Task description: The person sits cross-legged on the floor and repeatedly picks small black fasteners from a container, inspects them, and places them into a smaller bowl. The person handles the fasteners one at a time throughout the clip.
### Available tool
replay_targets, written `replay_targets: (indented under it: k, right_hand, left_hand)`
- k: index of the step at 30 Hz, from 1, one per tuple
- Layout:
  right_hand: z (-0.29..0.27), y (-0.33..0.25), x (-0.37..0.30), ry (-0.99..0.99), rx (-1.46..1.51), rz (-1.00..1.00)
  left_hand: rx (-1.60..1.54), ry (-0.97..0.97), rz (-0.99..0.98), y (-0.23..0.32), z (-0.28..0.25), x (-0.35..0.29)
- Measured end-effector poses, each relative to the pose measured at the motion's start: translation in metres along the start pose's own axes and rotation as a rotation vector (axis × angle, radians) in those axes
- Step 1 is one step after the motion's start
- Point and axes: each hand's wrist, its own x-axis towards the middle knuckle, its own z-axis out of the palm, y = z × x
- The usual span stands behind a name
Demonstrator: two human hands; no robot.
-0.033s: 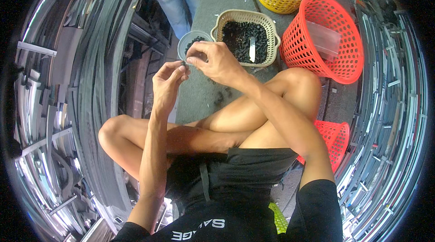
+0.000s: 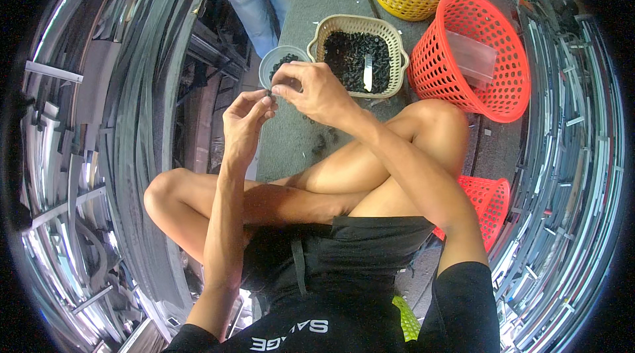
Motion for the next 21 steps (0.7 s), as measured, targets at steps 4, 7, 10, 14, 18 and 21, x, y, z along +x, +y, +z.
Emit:
replay_targets:
  k: [4,7,10,14,18,21]
  right_hand:
    - [0.0016,0.0007,-0.002,0.0,-0.044,-0.031]
    - [0.0017,0.0005,-0.0029,-0.028,-0.027,0.037]
    - [0.0017,0.0002,-0.0053,-0.086,0.018,0.187]
    - [0.0037,0.0033,-0.0071,-0.124,0.129,0.308]
    - [0.0051,0.0084,-0.005,-0.134,0.112,0.353]
    - [0.0079,0.0057,-0.0077,-0.172,0.21,0.411]
  left_hand:
    - [0.07,0.011,0.024,-0.001,0.0019,-0.0005]
    - [0.068,-0.005,0.051,-0.0001,0.0028,-0.0007]
    - [0.178,0.009,0.095,0.0011,0.0038,-0.0034]
    - [0.276,-0.006,0.097,0.0045,0.0031,-0.0062]
    - [0.356,-0.014,0.15,0.0051,0.0052,-0.0073]
    - [0.376,0.003,0.151,0.0061,0.0052,-0.0079]
